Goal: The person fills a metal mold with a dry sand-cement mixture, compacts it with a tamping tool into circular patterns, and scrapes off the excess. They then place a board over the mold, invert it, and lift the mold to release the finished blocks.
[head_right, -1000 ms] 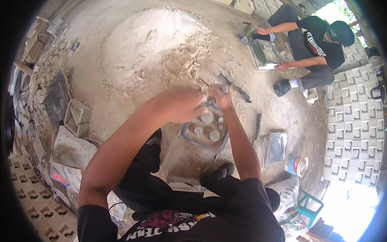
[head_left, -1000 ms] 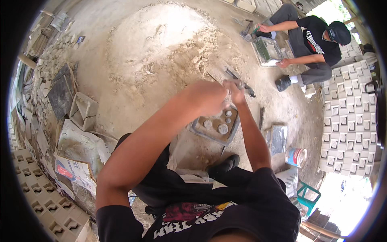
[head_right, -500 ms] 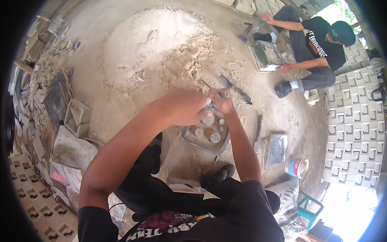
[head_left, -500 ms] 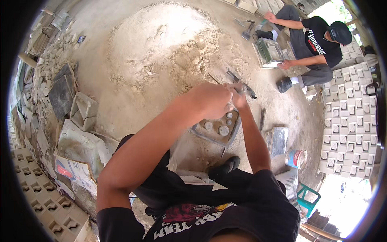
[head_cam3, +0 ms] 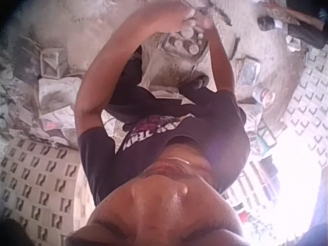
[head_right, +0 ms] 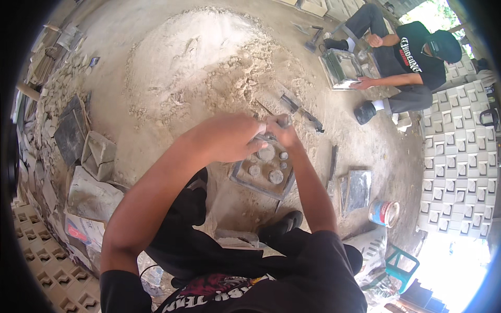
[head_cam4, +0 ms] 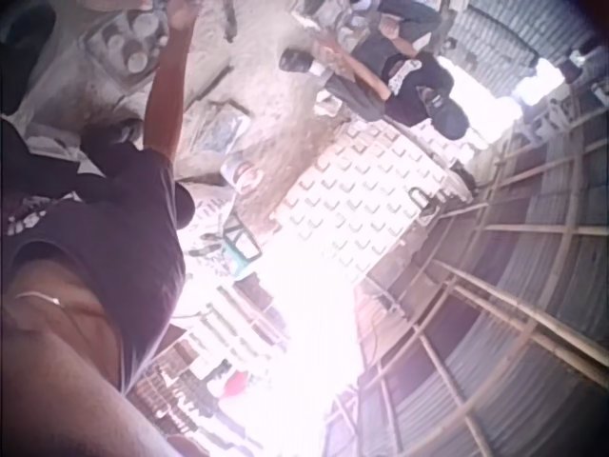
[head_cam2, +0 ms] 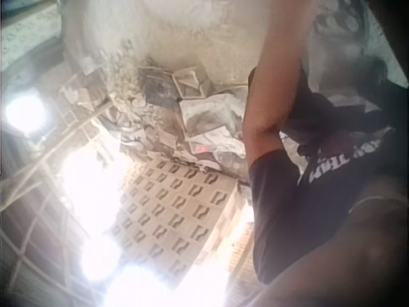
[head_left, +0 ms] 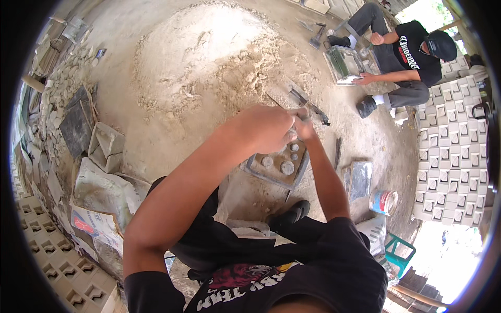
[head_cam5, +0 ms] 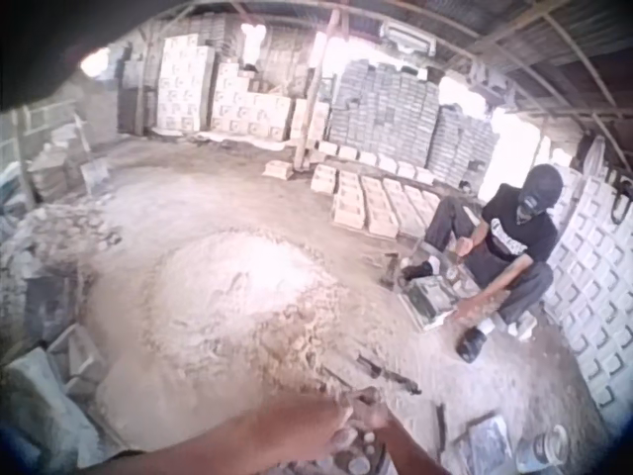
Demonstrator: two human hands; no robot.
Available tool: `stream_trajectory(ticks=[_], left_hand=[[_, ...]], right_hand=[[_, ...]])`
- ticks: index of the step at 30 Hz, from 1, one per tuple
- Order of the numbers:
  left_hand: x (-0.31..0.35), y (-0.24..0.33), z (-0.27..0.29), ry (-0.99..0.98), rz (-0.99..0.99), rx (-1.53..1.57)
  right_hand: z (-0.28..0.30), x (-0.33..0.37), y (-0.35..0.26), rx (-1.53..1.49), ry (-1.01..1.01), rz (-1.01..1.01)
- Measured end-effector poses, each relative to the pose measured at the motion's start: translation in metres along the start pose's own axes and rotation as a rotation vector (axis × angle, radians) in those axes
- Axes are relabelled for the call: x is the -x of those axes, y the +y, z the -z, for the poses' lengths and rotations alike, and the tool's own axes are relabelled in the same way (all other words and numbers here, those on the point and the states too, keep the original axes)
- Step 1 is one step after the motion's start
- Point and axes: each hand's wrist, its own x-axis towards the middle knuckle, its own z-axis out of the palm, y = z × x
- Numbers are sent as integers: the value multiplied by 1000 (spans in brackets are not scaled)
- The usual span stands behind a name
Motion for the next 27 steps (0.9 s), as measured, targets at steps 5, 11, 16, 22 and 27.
stream_trajectory(ticks=[5, 11, 16, 22, 27], left_hand=[[-5, 2, 0, -26, -7, 1], [-2, 6, 6, -33, -4, 22], [-3, 8, 9, -61, 4, 5], [-4, 9, 4, -10, -31, 1], [-6, 5, -2, -5, -11, 44]], right_hand=[[28, -14, 16, 9, -143, 63], [27, -15, 10, 57, -165, -53], [30, -14, 22, 20, -273, 146], [34, -19, 26, 17, -306, 122], [30, -17, 18, 97, -223, 14]])
